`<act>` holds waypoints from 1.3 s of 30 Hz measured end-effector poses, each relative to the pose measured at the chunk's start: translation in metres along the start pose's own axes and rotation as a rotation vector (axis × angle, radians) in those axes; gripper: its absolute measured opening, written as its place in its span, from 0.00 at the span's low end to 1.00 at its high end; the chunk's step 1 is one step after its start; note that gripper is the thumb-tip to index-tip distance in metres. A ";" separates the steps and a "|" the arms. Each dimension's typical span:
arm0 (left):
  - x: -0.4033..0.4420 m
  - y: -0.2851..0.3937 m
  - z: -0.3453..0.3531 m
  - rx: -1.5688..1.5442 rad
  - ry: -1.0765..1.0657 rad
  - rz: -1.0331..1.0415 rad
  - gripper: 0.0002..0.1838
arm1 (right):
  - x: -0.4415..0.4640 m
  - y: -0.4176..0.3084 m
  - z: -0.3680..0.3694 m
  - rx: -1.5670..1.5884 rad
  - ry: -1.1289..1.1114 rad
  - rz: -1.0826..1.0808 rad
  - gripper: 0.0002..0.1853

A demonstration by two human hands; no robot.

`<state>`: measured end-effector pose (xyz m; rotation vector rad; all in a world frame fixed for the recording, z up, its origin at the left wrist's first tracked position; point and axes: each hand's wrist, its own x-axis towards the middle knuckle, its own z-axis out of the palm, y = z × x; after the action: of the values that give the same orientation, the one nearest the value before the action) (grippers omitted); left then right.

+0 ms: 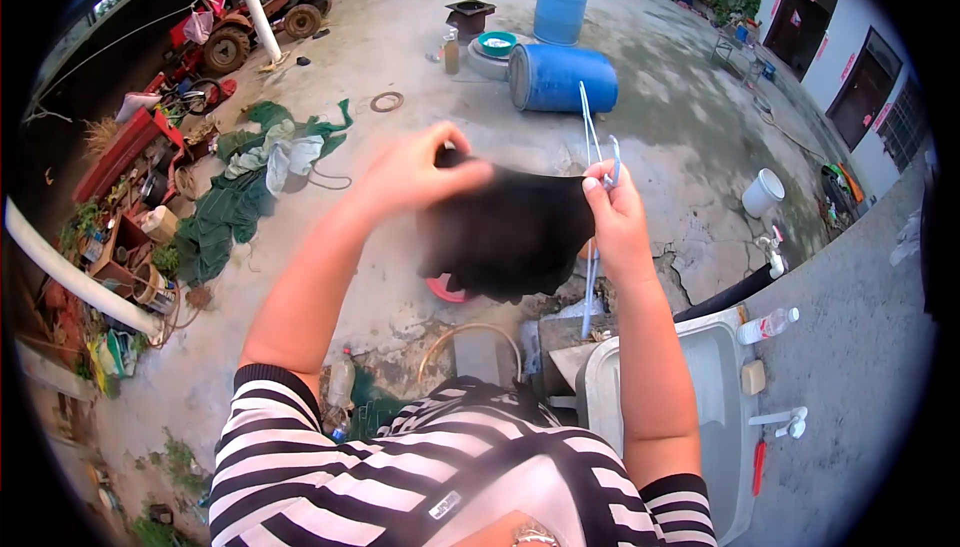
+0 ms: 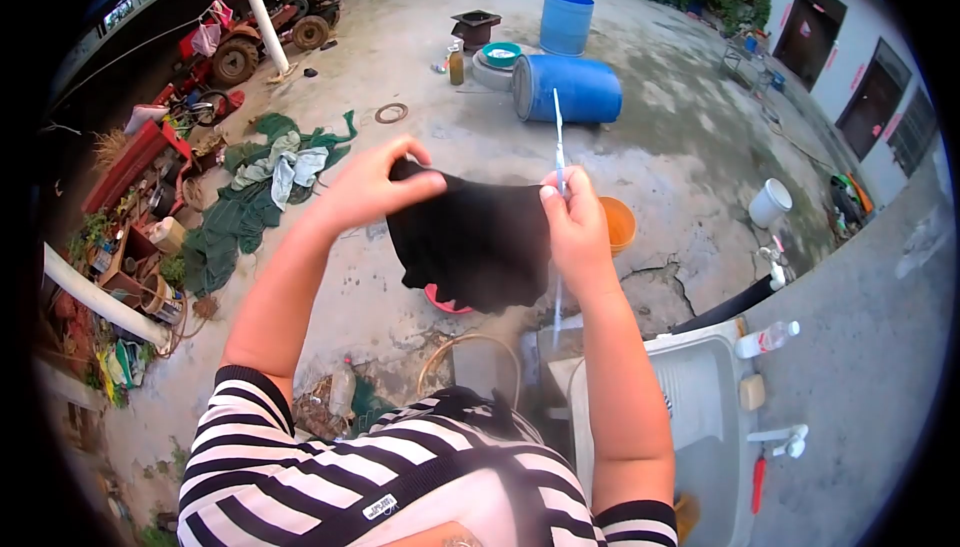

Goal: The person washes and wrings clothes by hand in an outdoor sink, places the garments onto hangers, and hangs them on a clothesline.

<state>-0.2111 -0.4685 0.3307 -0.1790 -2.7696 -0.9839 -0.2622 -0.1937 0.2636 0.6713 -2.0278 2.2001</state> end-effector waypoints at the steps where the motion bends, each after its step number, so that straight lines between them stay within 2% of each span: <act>1: -0.001 0.001 0.008 0.176 0.020 0.035 0.17 | 0.002 -0.006 -0.001 0.000 -0.014 -0.025 0.01; 3: 0.006 -0.027 0.027 0.385 0.110 0.202 0.16 | 0.004 -0.017 -0.003 -0.065 -0.010 -0.068 0.01; 4: 0.006 -0.031 0.031 0.450 0.195 0.223 0.11 | 0.005 -0.021 -0.004 -0.099 -0.007 -0.085 0.01; 7: 0.001 -0.036 0.038 0.458 0.472 0.341 0.05 | 0.005 -0.019 -0.016 -0.167 0.003 -0.090 0.00; 10: 0.000 -0.028 0.035 -0.024 0.019 -0.087 0.04 | 0.007 -0.002 -0.028 -0.173 0.028 -0.081 0.00; 13: 0.002 -0.036 0.047 -0.915 -0.265 -0.234 0.09 | 0.002 0.009 -0.045 -0.198 -0.055 0.011 0.01; 14: 0.002 -0.035 0.051 -0.977 -0.253 -0.358 0.14 | 0.000 0.015 -0.052 -0.265 -0.084 -0.004 0.04; 17: -0.005 -0.012 0.051 -1.309 -0.412 -0.352 0.14 | -0.029 -0.015 -0.053 -0.481 0.023 0.171 0.13; 18: -0.006 -0.009 0.051 -1.357 -0.447 -0.332 0.15 | -0.038 -0.005 -0.063 -0.547 0.093 -0.026 0.18; 21: -0.011 0.007 0.058 -1.327 -0.439 -0.294 0.17 | -0.069 -0.031 -0.086 -0.746 0.176 -0.235 0.14; 24: -0.013 0.010 0.062 -1.265 -0.457 -0.219 0.20 | -0.106 -0.058 -0.118 -0.513 0.152 0.034 0.12; 26: -0.015 0.011 0.061 -1.190 -0.440 -0.260 0.20 | -0.125 -0.080 -0.133 -0.378 0.114 0.165 0.11; 30: -0.027 0.039 0.053 -1.108 -0.397 -0.229 0.19 | -0.137 -0.102 -0.121 -0.345 0.017 0.124 0.10; 33: -0.036 0.054 0.052 -0.851 -0.354 -0.002 0.17 | -0.123 -0.096 -0.086 -0.420 -0.021 0.065 0.10; 35: -0.046 0.078 0.042 -0.189 -0.183 0.378 0.10 | -0.114 -0.092 -0.066 -0.341 -0.034 -0.024 0.10; 37: -0.056 0.101 0.037 0.206 0.101 0.665 0.08 | -0.103 -0.098 -0.055 -0.298 -0.043 -0.077 0.10; 39: -0.059 0.108 0.034 0.341 0.192 0.693 0.08 | -0.090 -0.113 -0.051 -0.286 -0.037 -0.091 0.10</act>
<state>-0.1395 -0.3669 0.3577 -0.8602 -2.3587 -0.3275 -0.1561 -0.1098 0.3345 0.7556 -2.2205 1.8114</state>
